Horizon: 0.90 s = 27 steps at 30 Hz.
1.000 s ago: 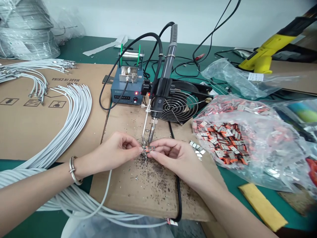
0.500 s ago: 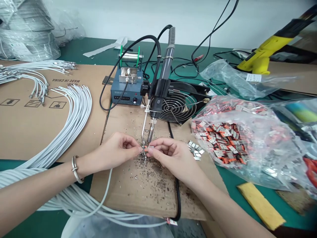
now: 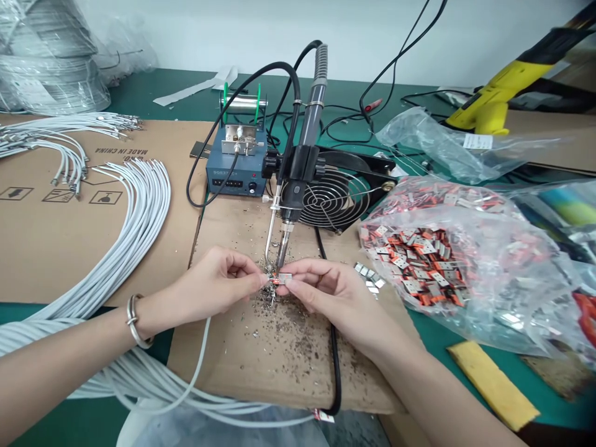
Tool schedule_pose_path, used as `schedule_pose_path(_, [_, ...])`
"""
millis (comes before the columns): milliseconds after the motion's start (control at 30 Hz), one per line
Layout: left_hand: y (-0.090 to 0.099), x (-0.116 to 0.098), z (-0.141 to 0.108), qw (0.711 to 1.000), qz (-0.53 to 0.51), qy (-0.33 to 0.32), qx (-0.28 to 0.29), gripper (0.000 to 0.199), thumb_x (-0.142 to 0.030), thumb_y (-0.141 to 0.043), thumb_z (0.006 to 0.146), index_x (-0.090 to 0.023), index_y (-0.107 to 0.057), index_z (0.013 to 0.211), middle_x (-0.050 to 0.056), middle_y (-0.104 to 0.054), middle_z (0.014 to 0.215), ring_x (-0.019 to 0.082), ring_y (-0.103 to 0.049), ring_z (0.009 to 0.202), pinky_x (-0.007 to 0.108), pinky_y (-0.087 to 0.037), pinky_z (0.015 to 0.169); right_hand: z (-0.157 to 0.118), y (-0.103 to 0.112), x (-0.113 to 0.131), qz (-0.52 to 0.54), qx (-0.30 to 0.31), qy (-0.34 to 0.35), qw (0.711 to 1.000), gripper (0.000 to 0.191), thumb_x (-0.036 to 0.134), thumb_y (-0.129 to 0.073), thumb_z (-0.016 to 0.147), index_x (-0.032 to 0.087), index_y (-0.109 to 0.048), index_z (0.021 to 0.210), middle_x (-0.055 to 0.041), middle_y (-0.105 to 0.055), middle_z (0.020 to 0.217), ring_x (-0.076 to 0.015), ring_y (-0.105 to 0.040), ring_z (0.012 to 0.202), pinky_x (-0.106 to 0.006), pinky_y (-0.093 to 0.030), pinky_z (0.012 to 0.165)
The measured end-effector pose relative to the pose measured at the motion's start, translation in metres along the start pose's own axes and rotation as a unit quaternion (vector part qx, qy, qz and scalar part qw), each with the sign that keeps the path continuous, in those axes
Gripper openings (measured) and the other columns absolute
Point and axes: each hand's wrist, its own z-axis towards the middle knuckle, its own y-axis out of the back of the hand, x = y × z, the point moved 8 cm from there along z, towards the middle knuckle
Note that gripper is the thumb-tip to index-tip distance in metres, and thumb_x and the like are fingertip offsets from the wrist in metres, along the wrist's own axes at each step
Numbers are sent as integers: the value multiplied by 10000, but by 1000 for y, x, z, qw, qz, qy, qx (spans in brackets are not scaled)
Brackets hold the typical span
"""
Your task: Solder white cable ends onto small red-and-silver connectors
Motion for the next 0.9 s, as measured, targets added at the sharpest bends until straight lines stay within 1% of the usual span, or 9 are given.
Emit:
schedule_pose_path(167, [0,-1,1,1000,-9,2,-1,236,-346,-544,798,-129,-610,733,-50,-471,506,26,-320,349,126,-216,307,0,1,-2,14,3,-6,1000,146,221,-689,694,176,-659,830,-31,-711,690,-119,-631,613,-196,-427,493])
schedule_pose_path(267, [0,-2,1,1000,-13,-3,2,224,-328,-545,800,-128,-606,722,-51,-478,503,26,-326,351,123,-225,309,0,0,-2,19,9,-5,1000,134,211,-685,697,177,-657,824,-23,-710,674,-117,-644,634,-190,-446,523])
schedule_pose_path(500, [0,-1,1,1000,-9,8,0,202,-299,-543,797,-122,-605,722,-56,-478,498,19,-326,343,113,-229,305,1,0,-2,18,4,-2,1000,121,180,-673,696,185,-665,817,-13,-715,688,-99,-646,631,-166,-448,533])
schedule_pose_path(667, [0,2,4,1000,1,7,-1,178,-262,-540,791,-121,-602,702,-62,-461,479,19,-316,340,111,-217,299,2,0,-4,1,-9,-1,1000,118,153,-667,678,188,-673,791,1,-708,651,-91,-634,598,-163,-441,528])
schedule_pose_path(900, [0,1,2,1000,12,7,1,206,-302,-534,796,-127,-610,720,-56,-473,489,29,-331,339,127,-231,300,3,1,-4,1,-8,-2,1000,127,151,-663,668,189,-673,790,6,-707,645,-84,-629,597,-161,-446,555])
